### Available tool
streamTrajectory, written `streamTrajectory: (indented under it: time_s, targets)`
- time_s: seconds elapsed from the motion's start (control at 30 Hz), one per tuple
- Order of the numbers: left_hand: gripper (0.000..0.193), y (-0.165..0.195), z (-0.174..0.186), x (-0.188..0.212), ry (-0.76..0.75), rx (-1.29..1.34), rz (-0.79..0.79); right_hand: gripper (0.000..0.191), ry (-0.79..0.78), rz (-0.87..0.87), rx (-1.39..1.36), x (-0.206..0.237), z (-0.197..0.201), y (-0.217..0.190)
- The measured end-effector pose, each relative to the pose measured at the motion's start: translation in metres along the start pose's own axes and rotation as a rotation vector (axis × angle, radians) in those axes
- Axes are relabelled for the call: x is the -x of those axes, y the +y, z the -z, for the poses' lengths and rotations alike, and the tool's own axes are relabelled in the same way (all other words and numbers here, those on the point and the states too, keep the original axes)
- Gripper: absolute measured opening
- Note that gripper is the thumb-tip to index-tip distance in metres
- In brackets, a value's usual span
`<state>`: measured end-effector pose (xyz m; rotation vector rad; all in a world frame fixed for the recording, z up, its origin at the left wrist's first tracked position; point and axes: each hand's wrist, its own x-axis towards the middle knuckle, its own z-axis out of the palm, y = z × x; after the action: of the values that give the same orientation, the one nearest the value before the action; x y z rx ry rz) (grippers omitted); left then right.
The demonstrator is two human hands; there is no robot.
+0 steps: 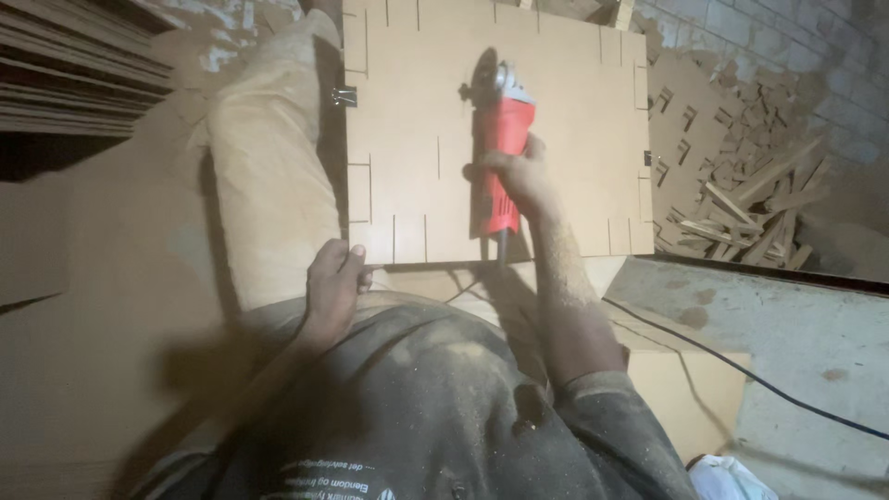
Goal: The person sits on the floor with a plywood panel on their lap and cuts slots and rectangular openings into it using an angle grinder. They rotate and reposition the panel between cuts, break out cut pieces by hand, then set the panel aside and begin cutting another panel.
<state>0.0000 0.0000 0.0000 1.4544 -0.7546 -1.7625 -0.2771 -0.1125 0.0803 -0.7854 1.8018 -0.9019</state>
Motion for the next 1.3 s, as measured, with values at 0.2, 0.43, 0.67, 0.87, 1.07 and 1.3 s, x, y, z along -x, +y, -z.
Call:
streamTrajectory:
  time_s: [0.2, 0.43, 0.67, 0.87, 1.07, 1.3]
  targets:
    - [0.018, -0.009, 0.004, 0.000, -0.001, 0.056, 0.040, 0.065, -0.090, 0.065, 0.184, -0.001, -0.033, 0.008]
    - [0.018, -0.003, 0.010, -0.001, -0.013, 0.013, 0.070, 0.057, -0.143, 0.015, -0.018, -0.005, -0.050, 0.008]
    - [0.016, -0.010, 0.019, -0.004, -0.050, 0.065, 0.069, 0.055, -0.061, 0.104, 0.473, -0.005, -0.061, 0.005]
    - [0.016, -0.015, 0.025, -0.009, -0.020, -0.090, 0.122, 0.041, -0.035, -0.002, 0.448, 0.011, -0.078, -0.024]
    - [0.015, -0.013, 0.032, -0.019, -0.043, 0.097, 0.054, 0.039, -0.128, 0.043, 0.368, 0.003, -0.083, -0.018]
    - [0.017, 0.033, 0.050, -0.016, 0.068, -0.099, 0.256, 0.058, -0.077, 0.079, -0.060, -0.026, -0.074, 0.023]
